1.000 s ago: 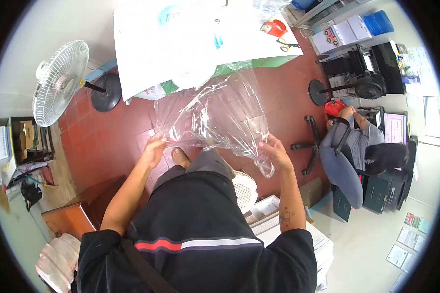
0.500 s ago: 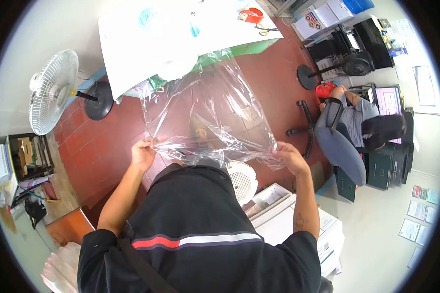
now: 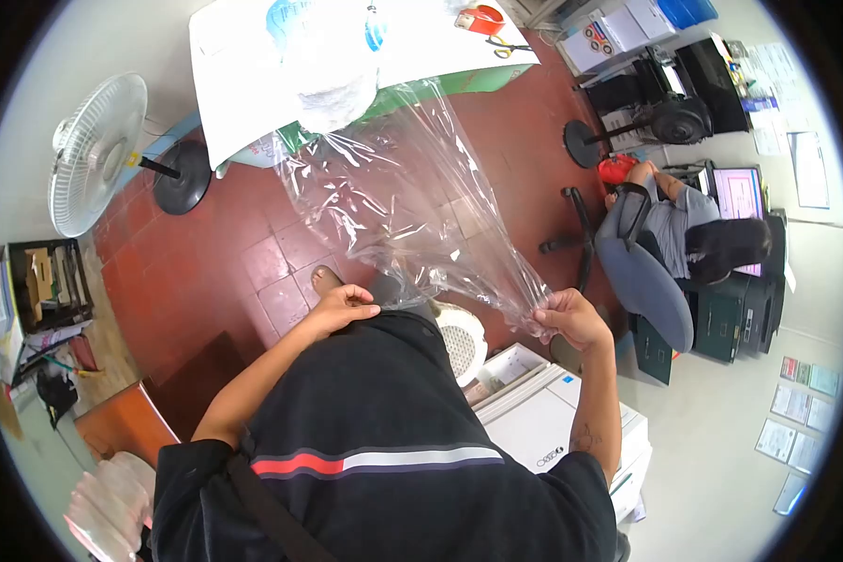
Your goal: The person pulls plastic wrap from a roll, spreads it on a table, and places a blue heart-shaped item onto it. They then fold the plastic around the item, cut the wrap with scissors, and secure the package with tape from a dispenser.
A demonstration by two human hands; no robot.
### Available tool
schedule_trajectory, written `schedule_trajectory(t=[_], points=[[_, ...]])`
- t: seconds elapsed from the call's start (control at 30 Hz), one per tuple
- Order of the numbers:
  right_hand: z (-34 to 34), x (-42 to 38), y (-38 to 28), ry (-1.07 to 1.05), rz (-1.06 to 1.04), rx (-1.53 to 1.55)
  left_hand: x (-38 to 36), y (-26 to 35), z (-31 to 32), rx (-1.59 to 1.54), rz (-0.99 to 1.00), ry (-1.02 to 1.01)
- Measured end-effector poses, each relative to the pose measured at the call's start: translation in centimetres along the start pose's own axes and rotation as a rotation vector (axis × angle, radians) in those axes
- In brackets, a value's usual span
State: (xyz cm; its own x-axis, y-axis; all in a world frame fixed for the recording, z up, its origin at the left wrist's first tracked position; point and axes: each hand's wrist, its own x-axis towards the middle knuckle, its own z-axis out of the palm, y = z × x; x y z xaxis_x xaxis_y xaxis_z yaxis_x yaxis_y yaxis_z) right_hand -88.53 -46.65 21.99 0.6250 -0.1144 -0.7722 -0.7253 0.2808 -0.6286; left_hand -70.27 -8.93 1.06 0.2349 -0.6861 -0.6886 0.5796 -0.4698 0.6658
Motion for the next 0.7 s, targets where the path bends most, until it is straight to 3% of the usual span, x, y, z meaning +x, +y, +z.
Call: schedule_trajectory(t=[0.03, 0.13, 0.43, 0.53, 0.63, 0.7], points=[[0.2, -0.2, -1.1, -0.040, -0.017, -0.024, 0.6, -0.1, 0.0, 0.037, -0.090, 0.014], [1.1, -1.4, -4.2, -0.139, -0.081, -0.062, 2.9, -0.5, 1.2, -0.053, -0.077, -0.015], [-0.7, -0.8, -9.5, -0.467, -0.134, -0.070, 8.7, 3.7, 6.7, -0.290, 0.082, -0.123], [-2.5, 0.4, -11.2, -0.581, -0.105, -0.051, 10.8, 4.5, 9.4, -0.644, 0.145, -0.046], [-5.1, 1.6, -12.9, -0.643, -0.095, -0.060, 12.5, 4.2, 10.9, -0.745, 0.226, -0.262], [-7.3, 2.0, -13.8, -0.622, -0.067, -0.085, 11.1, 4.1, 11.9, -0.609, 0.202, -0.128]])
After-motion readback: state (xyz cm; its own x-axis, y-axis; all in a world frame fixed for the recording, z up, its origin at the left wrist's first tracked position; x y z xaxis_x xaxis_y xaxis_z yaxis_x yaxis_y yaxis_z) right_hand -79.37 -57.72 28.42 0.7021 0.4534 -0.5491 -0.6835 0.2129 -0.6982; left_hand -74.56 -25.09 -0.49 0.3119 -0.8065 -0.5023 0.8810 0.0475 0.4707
